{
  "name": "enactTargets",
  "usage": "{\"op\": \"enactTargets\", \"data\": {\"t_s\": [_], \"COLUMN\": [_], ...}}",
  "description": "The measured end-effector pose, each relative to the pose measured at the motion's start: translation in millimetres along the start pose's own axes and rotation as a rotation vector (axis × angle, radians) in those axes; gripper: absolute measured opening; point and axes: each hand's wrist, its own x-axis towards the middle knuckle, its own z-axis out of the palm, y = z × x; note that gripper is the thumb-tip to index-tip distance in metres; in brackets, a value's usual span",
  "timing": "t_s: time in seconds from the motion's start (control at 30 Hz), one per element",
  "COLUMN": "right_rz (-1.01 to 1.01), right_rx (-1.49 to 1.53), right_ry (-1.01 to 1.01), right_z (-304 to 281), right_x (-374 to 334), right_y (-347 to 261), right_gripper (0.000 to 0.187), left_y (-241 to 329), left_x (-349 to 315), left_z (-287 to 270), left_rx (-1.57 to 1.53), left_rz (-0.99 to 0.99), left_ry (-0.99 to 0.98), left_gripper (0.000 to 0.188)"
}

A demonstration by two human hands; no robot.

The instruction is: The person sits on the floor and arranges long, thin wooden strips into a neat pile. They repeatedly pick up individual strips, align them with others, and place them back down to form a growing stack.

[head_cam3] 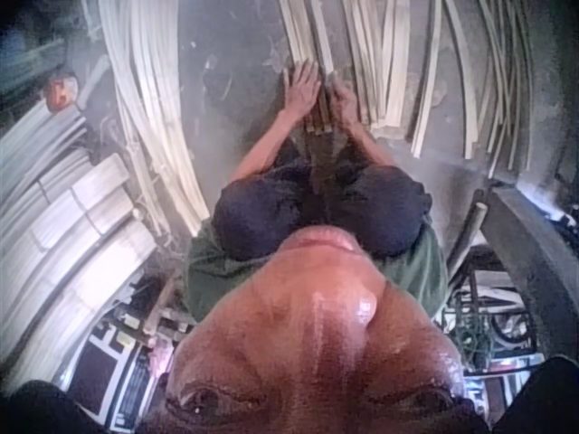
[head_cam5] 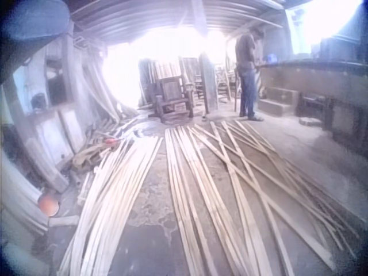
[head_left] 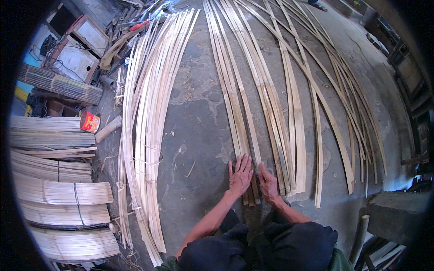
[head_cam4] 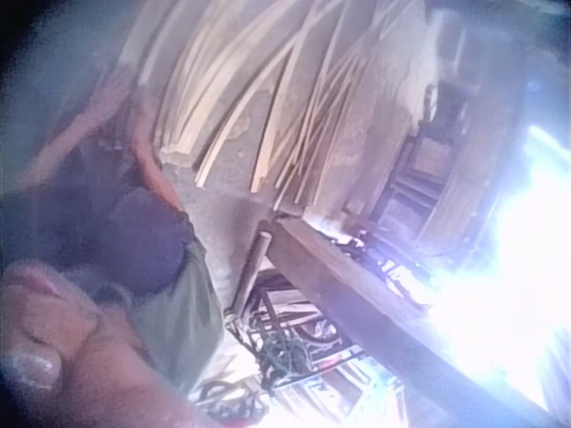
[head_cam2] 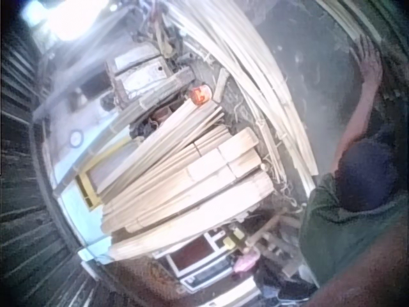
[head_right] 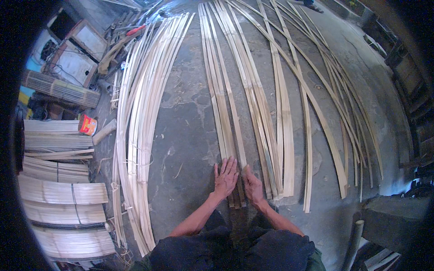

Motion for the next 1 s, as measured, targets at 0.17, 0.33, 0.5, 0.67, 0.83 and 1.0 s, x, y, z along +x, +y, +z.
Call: {"op": "enactTargets", "data": {"t_s": [0.17, 0.33, 0.5, 0.67, 0.83, 1.0], "right_rz": [-0.061, 0.100, 0.089, -0.080, 0.112, 0.124], "right_rx": [0.097, 0.058, 0.081, 0.149, 0.182, 0.141], "right_ry": [0.017, 0.018, 0.033, 0.076, 0.010, 0.014], "right_z": [0, 4, 0, -2, 6, 9], "right_x": [-4, -2, -10, -11, 3, 4], "right_y": [-8, -17, -4, -35, -37, -32], "right_gripper": [0.044, 0.045, 0.044, 0.043, 0.044, 0.045], "left_y": [-1, -8, 4, -7, -3, -1], "left_x": [0, -5, -9, -4, 14, 34], "left_z": [-1, 2, -13, -4, -13, -24], "left_rx": [-0.009, -0.033, -0.214, -0.497, -0.628, -0.452], "left_rz": [0.010, -0.076, -0.323, -0.372, -0.566, -0.620], "left_ry": [0.018, 0.108, 0.177, 0.238, 0.155, -0.067], "left_gripper": [0.058, 0.062, 0.071, 0.074, 0.056, 0.042]}}
